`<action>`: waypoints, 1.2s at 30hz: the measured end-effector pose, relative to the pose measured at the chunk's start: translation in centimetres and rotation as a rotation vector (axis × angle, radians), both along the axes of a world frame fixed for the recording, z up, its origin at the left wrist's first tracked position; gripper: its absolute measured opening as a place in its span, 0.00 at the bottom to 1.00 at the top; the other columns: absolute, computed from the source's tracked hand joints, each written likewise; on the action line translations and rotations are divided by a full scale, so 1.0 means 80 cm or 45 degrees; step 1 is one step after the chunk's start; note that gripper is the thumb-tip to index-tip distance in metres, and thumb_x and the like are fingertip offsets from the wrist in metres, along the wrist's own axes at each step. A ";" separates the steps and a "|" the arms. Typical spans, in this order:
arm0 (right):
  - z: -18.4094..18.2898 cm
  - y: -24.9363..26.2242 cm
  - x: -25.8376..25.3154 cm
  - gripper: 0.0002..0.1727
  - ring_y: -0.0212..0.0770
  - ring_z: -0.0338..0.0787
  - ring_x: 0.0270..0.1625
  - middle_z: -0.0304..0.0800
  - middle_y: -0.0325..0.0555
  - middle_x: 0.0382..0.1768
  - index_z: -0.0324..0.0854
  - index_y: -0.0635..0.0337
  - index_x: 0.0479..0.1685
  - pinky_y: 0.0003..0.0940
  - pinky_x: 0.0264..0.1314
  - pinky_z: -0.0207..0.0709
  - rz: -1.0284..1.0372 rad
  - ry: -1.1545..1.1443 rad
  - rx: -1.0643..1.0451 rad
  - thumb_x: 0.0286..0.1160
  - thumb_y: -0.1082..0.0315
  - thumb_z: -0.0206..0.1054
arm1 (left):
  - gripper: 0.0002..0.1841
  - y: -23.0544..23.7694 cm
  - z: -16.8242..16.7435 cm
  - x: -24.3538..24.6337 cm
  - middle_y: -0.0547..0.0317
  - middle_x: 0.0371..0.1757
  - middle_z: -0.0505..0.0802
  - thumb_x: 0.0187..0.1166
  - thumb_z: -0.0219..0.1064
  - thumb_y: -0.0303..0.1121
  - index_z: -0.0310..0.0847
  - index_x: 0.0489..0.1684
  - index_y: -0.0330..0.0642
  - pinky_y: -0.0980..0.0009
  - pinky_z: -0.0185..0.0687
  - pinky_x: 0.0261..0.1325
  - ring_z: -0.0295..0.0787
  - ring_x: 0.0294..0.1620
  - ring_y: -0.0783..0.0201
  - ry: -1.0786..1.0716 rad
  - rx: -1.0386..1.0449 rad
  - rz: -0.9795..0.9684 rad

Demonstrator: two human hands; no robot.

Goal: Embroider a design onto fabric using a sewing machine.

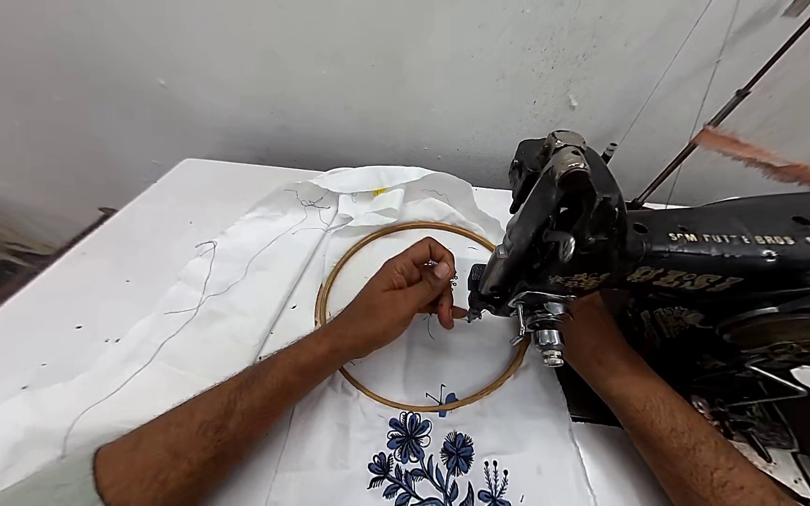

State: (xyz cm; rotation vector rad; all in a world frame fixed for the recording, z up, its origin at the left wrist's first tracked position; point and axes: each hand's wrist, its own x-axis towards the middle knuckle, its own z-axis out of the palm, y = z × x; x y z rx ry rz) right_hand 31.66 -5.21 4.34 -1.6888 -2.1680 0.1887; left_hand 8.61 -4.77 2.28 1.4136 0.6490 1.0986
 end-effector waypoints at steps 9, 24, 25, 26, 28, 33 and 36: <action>-0.021 0.006 0.006 0.15 0.65 0.88 0.55 0.89 0.68 0.46 0.85 0.72 0.46 0.63 0.60 0.76 0.097 0.127 0.132 0.60 0.75 0.78 | 0.09 -0.009 -0.010 0.001 0.69 0.19 0.74 0.90 0.54 0.33 0.77 0.42 0.42 0.80 0.61 0.19 0.66 0.15 0.76 0.825 0.546 0.423; 0.017 -0.002 0.001 0.08 0.66 0.88 0.53 0.89 0.70 0.44 0.86 0.75 0.44 0.63 0.56 0.76 -0.100 -0.069 -0.151 0.69 0.79 0.74 | 0.32 -0.027 0.006 -0.015 0.61 0.86 0.77 0.86 0.55 0.57 0.75 0.83 0.48 0.30 0.62 0.80 0.65 0.89 0.48 1.663 0.742 0.245; 0.020 -0.003 -0.001 0.09 0.67 0.88 0.55 0.88 0.72 0.46 0.86 0.76 0.46 0.62 0.59 0.75 -0.117 -0.101 -0.207 0.71 0.79 0.72 | 0.34 -0.031 0.004 -0.013 0.62 0.90 0.72 0.87 0.51 0.59 0.69 0.87 0.49 0.28 0.55 0.83 0.59 0.93 0.48 1.719 0.703 0.195; 0.016 -0.003 0.001 0.08 0.66 0.88 0.54 0.88 0.71 0.45 0.85 0.76 0.45 0.61 0.57 0.76 -0.096 -0.095 -0.139 0.70 0.80 0.72 | 0.35 -0.033 0.004 -0.012 0.63 0.92 0.68 0.89 0.48 0.59 0.65 0.90 0.50 0.25 0.48 0.84 0.54 0.94 0.49 1.760 0.672 0.168; 0.006 0.000 0.006 0.08 0.62 0.90 0.49 0.89 0.68 0.41 0.85 0.74 0.42 0.58 0.51 0.78 -0.045 -0.028 0.049 0.66 0.79 0.74 | 0.35 -0.035 0.006 -0.011 0.65 0.94 0.65 0.90 0.44 0.59 0.62 0.92 0.50 0.23 0.42 0.85 0.50 0.96 0.50 1.803 0.644 0.149; -0.011 0.005 0.016 0.08 0.54 0.90 0.47 0.89 0.61 0.41 0.86 0.68 0.44 0.54 0.49 0.80 0.014 0.153 0.159 0.68 0.75 0.71 | 0.35 -0.038 0.009 -0.009 0.66 0.94 0.63 0.91 0.43 0.58 0.61 0.93 0.50 0.21 0.40 0.84 0.47 0.96 0.50 1.825 0.605 0.145; -0.014 0.003 0.019 0.09 0.53 0.90 0.47 0.89 0.60 0.41 0.86 0.68 0.44 0.52 0.49 0.81 0.038 0.169 0.153 0.66 0.78 0.70 | 0.35 -0.039 0.010 -0.009 0.67 0.95 0.62 0.91 0.42 0.59 0.60 0.93 0.51 0.22 0.39 0.85 0.46 0.97 0.51 1.836 0.592 0.132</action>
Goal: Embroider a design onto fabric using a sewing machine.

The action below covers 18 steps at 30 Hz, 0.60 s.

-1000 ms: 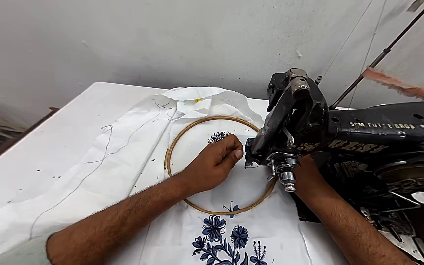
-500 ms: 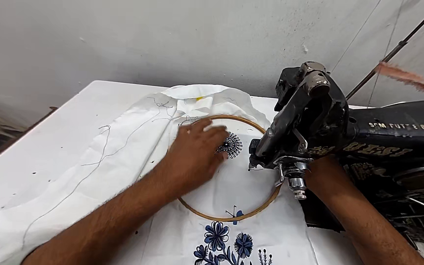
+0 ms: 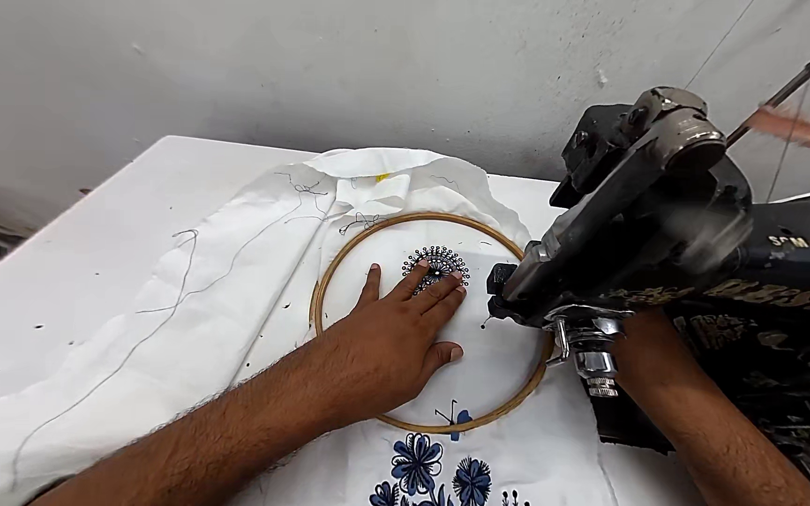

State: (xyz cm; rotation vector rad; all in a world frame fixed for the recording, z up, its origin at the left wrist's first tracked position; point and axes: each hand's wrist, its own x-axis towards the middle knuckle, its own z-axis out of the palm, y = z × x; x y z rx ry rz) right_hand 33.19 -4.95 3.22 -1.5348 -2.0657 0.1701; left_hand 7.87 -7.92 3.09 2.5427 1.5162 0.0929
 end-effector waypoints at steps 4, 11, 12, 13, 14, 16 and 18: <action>-0.006 0.000 0.003 0.08 0.45 0.90 0.44 0.89 0.54 0.38 0.86 0.64 0.43 0.46 0.47 0.81 0.016 0.074 -0.007 0.66 0.74 0.71 | 0.35 -0.001 0.003 0.000 0.68 0.95 0.60 0.91 0.42 0.58 0.58 0.94 0.52 0.21 0.39 0.84 0.45 0.97 0.51 0.022 -0.026 0.001; -0.006 0.001 0.003 0.10 0.37 0.89 0.45 0.89 0.49 0.40 0.85 0.62 0.46 0.37 0.48 0.81 0.020 0.180 -0.041 0.67 0.71 0.71 | 0.35 0.000 -0.003 0.000 0.66 0.94 0.63 0.91 0.41 0.58 0.60 0.93 0.51 0.21 0.41 0.84 0.48 0.96 0.51 -0.005 0.040 0.004; -0.006 0.003 0.003 0.09 0.35 0.88 0.45 0.89 0.48 0.39 0.86 0.60 0.46 0.36 0.48 0.81 0.024 0.176 -0.030 0.68 0.69 0.71 | 0.35 0.000 -0.003 0.000 0.66 0.94 0.63 0.91 0.41 0.58 0.60 0.93 0.50 0.21 0.41 0.84 0.49 0.96 0.51 -0.003 0.040 0.004; -0.006 0.003 0.004 0.09 0.36 0.89 0.44 0.89 0.48 0.39 0.86 0.60 0.45 0.37 0.48 0.81 0.027 0.167 -0.018 0.68 0.69 0.71 | 0.35 0.000 -0.002 0.001 0.67 0.94 0.63 0.91 0.42 0.58 0.60 0.93 0.50 0.21 0.41 0.84 0.49 0.96 0.51 0.001 0.036 0.003; -0.005 0.004 0.003 0.09 0.38 0.89 0.44 0.89 0.50 0.39 0.86 0.61 0.45 0.40 0.48 0.81 0.026 0.156 -0.010 0.68 0.70 0.72 | 0.35 0.000 -0.001 0.001 0.67 0.95 0.62 0.91 0.42 0.58 0.60 0.93 0.51 0.21 0.41 0.84 0.48 0.96 0.51 0.006 0.027 0.002; -0.002 0.002 0.001 0.09 0.40 0.89 0.45 0.89 0.52 0.39 0.86 0.63 0.44 0.40 0.48 0.81 0.020 0.121 0.002 0.68 0.71 0.71 | 0.35 -0.001 0.001 0.001 0.67 0.95 0.62 0.91 0.42 0.58 0.60 0.93 0.51 0.21 0.40 0.84 0.47 0.97 0.51 0.010 0.008 0.001; -0.003 0.002 0.000 0.09 0.39 0.89 0.44 0.89 0.52 0.39 0.85 0.63 0.44 0.39 0.48 0.81 0.025 0.114 0.016 0.67 0.71 0.72 | 0.35 -0.001 0.003 0.001 0.67 0.95 0.62 0.91 0.42 0.58 0.59 0.93 0.51 0.21 0.40 0.84 0.46 0.97 0.51 0.024 -0.007 0.003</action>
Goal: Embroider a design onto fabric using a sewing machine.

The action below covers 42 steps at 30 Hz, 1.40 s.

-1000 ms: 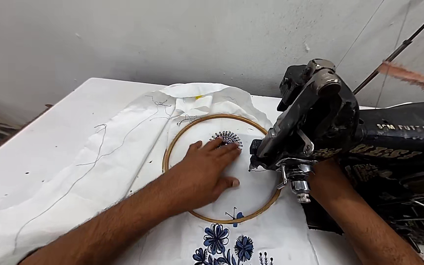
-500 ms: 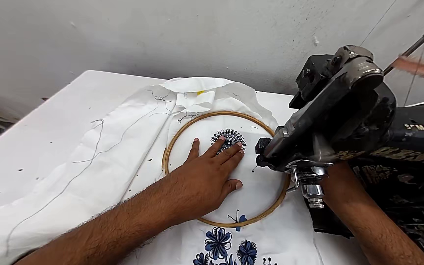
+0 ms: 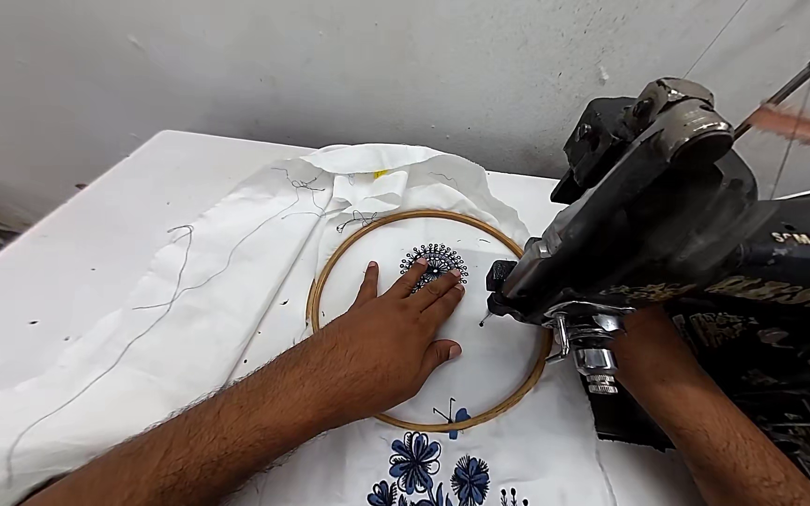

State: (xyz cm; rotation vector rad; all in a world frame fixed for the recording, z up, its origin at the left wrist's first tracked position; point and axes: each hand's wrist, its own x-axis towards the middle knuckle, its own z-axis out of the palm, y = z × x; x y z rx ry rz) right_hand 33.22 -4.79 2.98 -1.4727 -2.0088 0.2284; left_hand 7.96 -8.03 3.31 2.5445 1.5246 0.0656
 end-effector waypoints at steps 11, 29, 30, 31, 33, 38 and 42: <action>0.005 0.000 -0.001 0.09 0.50 0.90 0.46 0.89 0.59 0.41 0.85 0.67 0.45 0.51 0.49 0.80 -0.040 -0.088 -0.069 0.68 0.76 0.72 | 0.35 0.002 -0.004 0.000 0.66 0.95 0.62 0.91 0.42 0.58 0.60 0.93 0.51 0.21 0.41 0.84 0.48 0.96 0.51 -0.013 0.033 -0.002; -0.005 -0.002 0.001 0.10 0.43 0.89 0.45 0.88 0.55 0.39 0.85 0.66 0.45 0.41 0.48 0.80 -0.008 -0.045 -0.002 0.66 0.73 0.71 | 0.35 0.003 -0.002 -0.003 0.66 0.94 0.63 0.91 0.42 0.58 0.59 0.94 0.51 0.20 0.42 0.83 0.49 0.96 0.51 -0.013 0.023 0.016; -0.004 -0.002 0.000 0.10 0.41 0.89 0.45 0.88 0.55 0.40 0.85 0.66 0.45 0.39 0.49 0.79 -0.009 -0.035 -0.013 0.66 0.73 0.71 | 0.35 0.003 -0.003 -0.003 0.66 0.94 0.63 0.91 0.42 0.58 0.59 0.94 0.51 0.20 0.42 0.83 0.49 0.96 0.51 -0.018 0.032 0.016; -0.003 -0.002 0.000 0.10 0.38 0.88 0.45 0.88 0.53 0.40 0.85 0.65 0.46 0.35 0.49 0.79 -0.008 -0.016 -0.013 0.66 0.73 0.71 | 0.35 0.003 -0.003 -0.002 0.65 0.94 0.63 0.91 0.42 0.58 0.60 0.93 0.51 0.21 0.42 0.83 0.49 0.96 0.50 -0.023 0.040 0.018; -0.003 -0.001 0.000 0.10 0.35 0.88 0.45 0.88 0.51 0.40 0.85 0.64 0.46 0.32 0.50 0.79 -0.004 0.030 -0.011 0.66 0.72 0.71 | 0.35 0.003 -0.002 -0.001 0.65 0.94 0.63 0.91 0.42 0.58 0.59 0.93 0.51 0.21 0.41 0.84 0.49 0.96 0.50 -0.021 0.028 0.017; -0.004 -0.002 0.000 0.09 0.39 0.88 0.44 0.88 0.52 0.39 0.85 0.65 0.45 0.37 0.48 0.80 -0.005 0.031 -0.049 0.67 0.73 0.71 | 0.35 0.002 0.001 -0.001 0.67 0.95 0.61 0.91 0.43 0.58 0.58 0.94 0.52 0.21 0.41 0.84 0.47 0.97 0.50 0.013 -0.013 0.021; -0.009 0.001 0.004 0.10 0.42 0.89 0.43 0.88 0.53 0.38 0.85 0.64 0.44 0.41 0.47 0.80 0.005 0.000 -0.014 0.68 0.70 0.71 | 0.35 0.003 -0.001 -0.002 0.66 0.95 0.62 0.91 0.43 0.58 0.59 0.94 0.51 0.21 0.41 0.84 0.49 0.96 0.51 0.003 0.012 0.022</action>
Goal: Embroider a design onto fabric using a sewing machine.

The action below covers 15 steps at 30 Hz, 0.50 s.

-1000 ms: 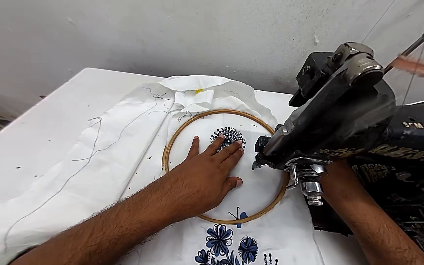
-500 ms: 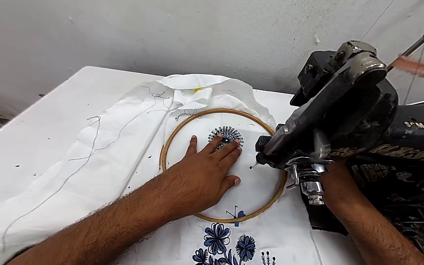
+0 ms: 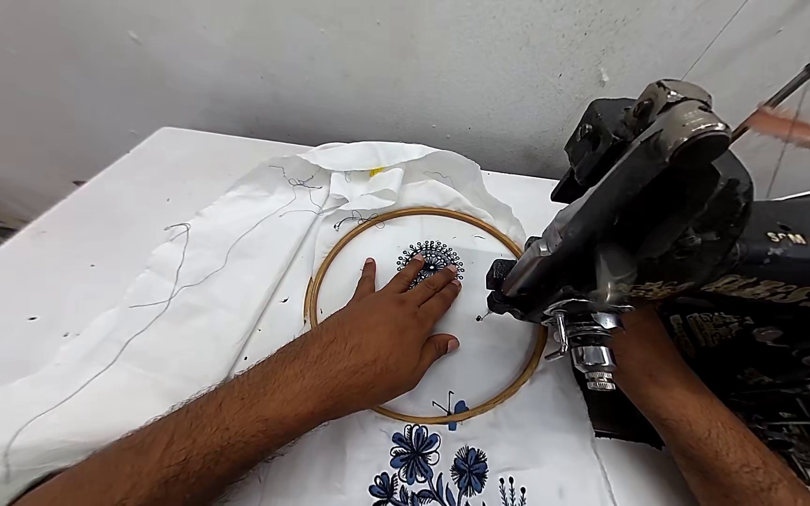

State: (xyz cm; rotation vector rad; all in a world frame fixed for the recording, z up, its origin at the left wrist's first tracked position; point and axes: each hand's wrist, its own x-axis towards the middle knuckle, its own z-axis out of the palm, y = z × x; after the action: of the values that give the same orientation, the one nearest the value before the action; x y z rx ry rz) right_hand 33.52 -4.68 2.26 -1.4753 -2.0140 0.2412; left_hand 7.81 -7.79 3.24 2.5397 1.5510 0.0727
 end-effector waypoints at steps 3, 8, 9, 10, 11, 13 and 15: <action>0.003 0.001 -0.001 0.10 0.42 0.89 0.45 0.88 0.55 0.39 0.85 0.66 0.45 0.40 0.49 0.80 0.028 -0.038 0.058 0.67 0.72 0.71 | 0.34 0.000 -0.002 0.001 0.65 0.94 0.63 0.91 0.43 0.57 0.60 0.93 0.51 0.21 0.42 0.83 0.49 0.96 0.50 -0.022 0.021 0.003; -0.002 0.005 0.002 0.10 0.39 0.89 0.46 0.89 0.52 0.40 0.86 0.63 0.45 0.37 0.50 0.80 0.062 -0.017 0.106 0.67 0.68 0.71 | 0.35 -0.002 0.002 0.001 0.66 0.95 0.62 0.91 0.43 0.58 0.58 0.94 0.51 0.21 0.41 0.84 0.47 0.96 0.50 0.001 -0.017 -0.004; -0.002 0.004 0.002 0.10 0.40 0.89 0.45 0.89 0.52 0.39 0.86 0.63 0.44 0.38 0.49 0.80 0.057 -0.025 0.105 0.67 0.68 0.71 | 0.35 -0.002 0.002 0.001 0.66 0.95 0.62 0.91 0.42 0.58 0.59 0.94 0.51 0.21 0.42 0.84 0.48 0.96 0.50 0.003 -0.012 -0.005; -0.002 0.003 0.000 0.10 0.40 0.89 0.44 0.89 0.53 0.38 0.86 0.64 0.43 0.38 0.47 0.80 0.045 -0.030 0.097 0.67 0.68 0.71 | 0.35 -0.002 0.002 0.000 0.66 0.95 0.62 0.91 0.42 0.58 0.59 0.94 0.52 0.21 0.42 0.83 0.48 0.96 0.50 0.005 -0.012 -0.002; -0.001 0.002 0.000 0.10 0.40 0.88 0.43 0.88 0.52 0.37 0.85 0.64 0.44 0.38 0.47 0.80 0.029 -0.023 0.066 0.67 0.68 0.71 | 0.34 -0.002 0.002 0.000 0.66 0.95 0.62 0.91 0.42 0.58 0.59 0.94 0.52 0.21 0.42 0.83 0.48 0.96 0.50 0.002 -0.009 0.002; -0.001 0.001 -0.001 0.10 0.40 0.88 0.42 0.88 0.53 0.37 0.85 0.65 0.43 0.38 0.46 0.80 0.020 -0.014 0.051 0.67 0.69 0.71 | 0.35 -0.001 0.001 -0.001 0.66 0.95 0.62 0.91 0.42 0.58 0.59 0.94 0.52 0.20 0.42 0.83 0.49 0.96 0.50 -0.006 0.002 0.003; -0.003 0.002 0.001 0.10 0.37 0.88 0.44 0.88 0.50 0.38 0.85 0.63 0.44 0.35 0.48 0.80 0.021 0.015 0.052 0.67 0.68 0.71 | 0.35 0.000 -0.001 0.000 0.65 0.94 0.63 0.91 0.42 0.58 0.59 0.94 0.51 0.20 0.42 0.83 0.49 0.96 0.50 -0.017 0.016 0.001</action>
State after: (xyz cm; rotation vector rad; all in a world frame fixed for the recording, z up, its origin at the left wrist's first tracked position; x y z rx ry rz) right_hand 33.58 -4.50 2.01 -1.4296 -2.0111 0.2136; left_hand 7.82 -7.82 3.17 2.5432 1.5511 0.1003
